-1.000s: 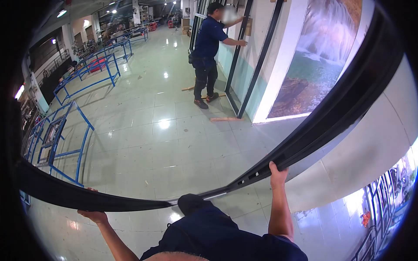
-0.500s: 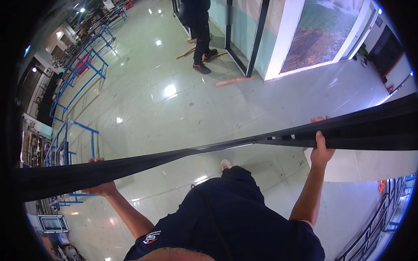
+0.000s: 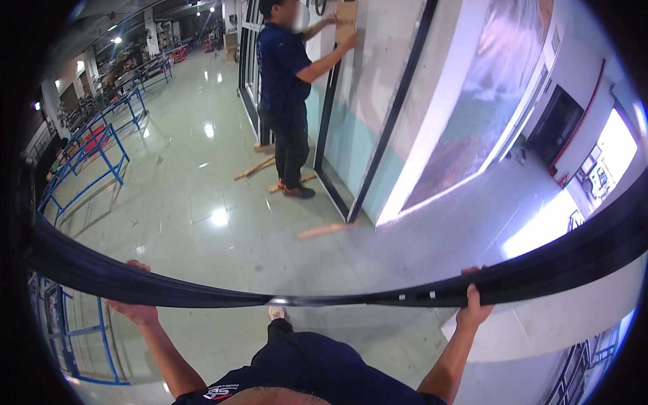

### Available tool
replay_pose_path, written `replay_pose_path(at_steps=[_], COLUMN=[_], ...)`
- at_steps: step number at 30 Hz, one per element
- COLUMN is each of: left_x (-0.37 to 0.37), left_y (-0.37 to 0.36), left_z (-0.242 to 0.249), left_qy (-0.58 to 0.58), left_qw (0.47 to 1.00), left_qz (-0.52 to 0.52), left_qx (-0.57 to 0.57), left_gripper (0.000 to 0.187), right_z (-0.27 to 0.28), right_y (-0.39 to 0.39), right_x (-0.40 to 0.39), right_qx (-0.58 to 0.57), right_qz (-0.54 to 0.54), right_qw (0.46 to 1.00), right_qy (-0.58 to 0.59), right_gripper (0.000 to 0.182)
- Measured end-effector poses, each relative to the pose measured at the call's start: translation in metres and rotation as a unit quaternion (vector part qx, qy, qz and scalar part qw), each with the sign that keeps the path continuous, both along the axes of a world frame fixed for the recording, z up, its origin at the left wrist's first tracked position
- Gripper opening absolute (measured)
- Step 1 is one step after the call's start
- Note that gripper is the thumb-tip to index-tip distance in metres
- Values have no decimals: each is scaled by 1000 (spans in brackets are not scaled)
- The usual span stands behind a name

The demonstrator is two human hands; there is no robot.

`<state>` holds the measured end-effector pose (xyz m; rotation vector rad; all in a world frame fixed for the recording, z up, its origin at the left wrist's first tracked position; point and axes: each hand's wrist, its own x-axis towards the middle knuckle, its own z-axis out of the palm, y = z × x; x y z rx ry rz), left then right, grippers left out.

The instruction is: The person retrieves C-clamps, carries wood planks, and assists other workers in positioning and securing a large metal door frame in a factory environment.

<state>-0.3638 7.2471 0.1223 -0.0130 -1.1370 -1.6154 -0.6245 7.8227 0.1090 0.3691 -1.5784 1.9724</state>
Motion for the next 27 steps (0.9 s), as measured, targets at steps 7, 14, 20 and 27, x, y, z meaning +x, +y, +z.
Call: replay_pose_path(at_steps=[7,14,20,27], left_x=[-158,-317,-442,-557], left_y=[-118,-180,-189,-205], left_z=[-1,-2,-1,-31], left_qy=[-12,22,-54,-89], left_qw=[997,977,962,921], left_qz=[-62,-212,-260,-373], left_qx=[-42,-1,57,67], left_gripper=[90,86,116,87], right_z=[-4,-18,-27,-44], right_y=[-84,-100,-103,-124], right_x=[-51,-78,-124,-203], right_qx=[-3,-15,2,56], right_qz=[-81,-197,-227,-233], right_qw=[997,980,972,966], right_qy=[8,-13,-60,-100], right_gripper=[47,48,53,53])
